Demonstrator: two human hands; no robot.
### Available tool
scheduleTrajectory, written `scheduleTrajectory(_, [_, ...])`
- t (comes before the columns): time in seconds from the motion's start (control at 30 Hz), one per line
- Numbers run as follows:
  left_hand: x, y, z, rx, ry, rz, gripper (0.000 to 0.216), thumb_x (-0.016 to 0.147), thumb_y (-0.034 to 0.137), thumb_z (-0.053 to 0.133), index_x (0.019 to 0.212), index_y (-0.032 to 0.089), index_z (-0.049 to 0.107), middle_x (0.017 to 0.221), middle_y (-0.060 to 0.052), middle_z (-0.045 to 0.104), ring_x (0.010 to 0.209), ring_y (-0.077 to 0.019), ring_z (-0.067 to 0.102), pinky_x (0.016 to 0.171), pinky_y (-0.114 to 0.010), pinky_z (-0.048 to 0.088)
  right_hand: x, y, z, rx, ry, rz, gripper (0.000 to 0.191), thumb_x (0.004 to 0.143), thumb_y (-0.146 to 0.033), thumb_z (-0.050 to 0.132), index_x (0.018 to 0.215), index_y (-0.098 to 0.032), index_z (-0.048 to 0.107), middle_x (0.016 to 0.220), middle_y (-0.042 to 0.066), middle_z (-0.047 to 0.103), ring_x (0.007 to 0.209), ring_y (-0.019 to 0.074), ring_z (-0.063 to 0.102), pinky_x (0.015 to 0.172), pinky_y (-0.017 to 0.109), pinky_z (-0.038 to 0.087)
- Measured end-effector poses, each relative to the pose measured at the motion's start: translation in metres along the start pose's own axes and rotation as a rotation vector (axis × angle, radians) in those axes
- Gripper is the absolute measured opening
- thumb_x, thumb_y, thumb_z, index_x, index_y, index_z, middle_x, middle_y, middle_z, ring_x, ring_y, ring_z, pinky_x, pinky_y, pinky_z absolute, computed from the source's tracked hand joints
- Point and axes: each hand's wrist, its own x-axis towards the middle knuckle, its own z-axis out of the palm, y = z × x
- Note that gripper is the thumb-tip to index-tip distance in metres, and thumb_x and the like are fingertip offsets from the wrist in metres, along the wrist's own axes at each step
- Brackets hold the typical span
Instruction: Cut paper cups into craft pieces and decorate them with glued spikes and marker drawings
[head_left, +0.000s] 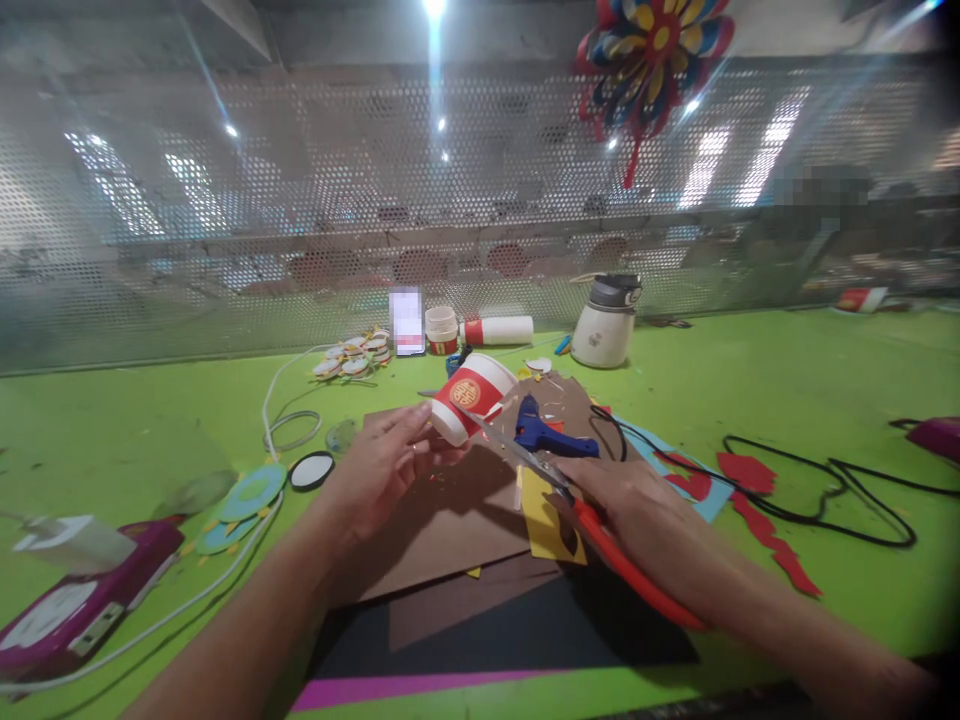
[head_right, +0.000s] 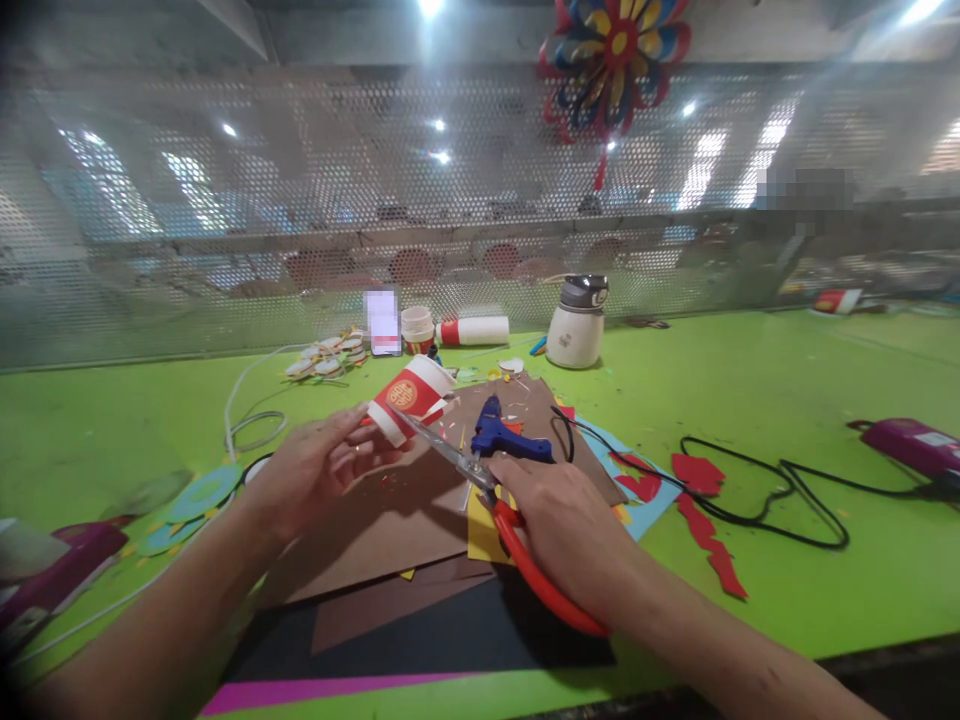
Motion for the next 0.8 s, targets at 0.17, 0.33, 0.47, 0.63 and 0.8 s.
scheduleTrajectory(0.17, [0.002,0.007,-0.001,-0.125,-0.003,-0.060,0.012,0.089,0.020,0.067,0.088,0.011,0.076,0.087,-0.009,0.077,0.079,-0.0179,0.073,0.075,-0.028,0.063,0.001,0.005,0.001,-0.090,-0.020,0.000,0.036,0.088,-0.010,0.047,0.116,-0.019,0.068,0.101,0.011,0.077,0.089,0.0261,0.072,0.077,0.034,0.053])
scheduleTrajectory(0.33, [0.000,0.010,-0.001,-0.163,0.026,-0.089,0.013,0.088,0.011,0.065,0.084,0.009,0.076,0.081,-0.008,0.075,0.077,-0.0186,0.073,0.070,-0.026,0.064,0.001,0.009,0.004,-0.087,-0.061,-0.001,0.041,0.087,-0.011,0.047,0.124,-0.017,0.065,0.113,0.014,0.074,0.099,0.0311,0.071,0.082,0.043,0.055])
scheduleTrajectory(0.47, [0.000,0.010,-0.003,-0.169,0.022,-0.107,0.013,0.088,0.010,0.064,0.083,0.008,0.076,0.087,-0.011,0.075,0.080,-0.0213,0.074,0.067,-0.026,0.064,0.000,0.012,0.005,-0.090,-0.044,-0.036,0.038,0.090,-0.013,0.045,0.120,-0.019,0.067,0.117,0.014,0.074,0.098,0.0316,0.072,0.079,0.044,0.056])
scheduleTrajectory(0.63, [-0.001,0.007,-0.001,-0.178,0.027,-0.136,0.006,0.085,0.008,0.068,0.089,0.009,0.073,0.097,-0.012,0.076,0.082,-0.0209,0.074,0.074,-0.030,0.064,0.001,0.015,0.007,-0.113,-0.023,-0.043,0.041,0.088,-0.011,0.047,0.123,-0.020,0.065,0.116,0.013,0.074,0.097,0.0306,0.072,0.079,0.043,0.056])
scheduleTrajectory(0.8, [-0.003,0.005,0.004,-0.172,0.029,-0.123,0.008,0.083,0.010,0.071,0.091,0.009,0.071,0.095,-0.011,0.076,0.083,-0.0216,0.075,0.074,-0.028,0.063,0.000,0.016,0.009,-0.115,-0.010,-0.045,0.040,0.088,-0.011,0.047,0.123,-0.020,0.064,0.117,0.013,0.074,0.097,0.0306,0.072,0.079,0.043,0.056])
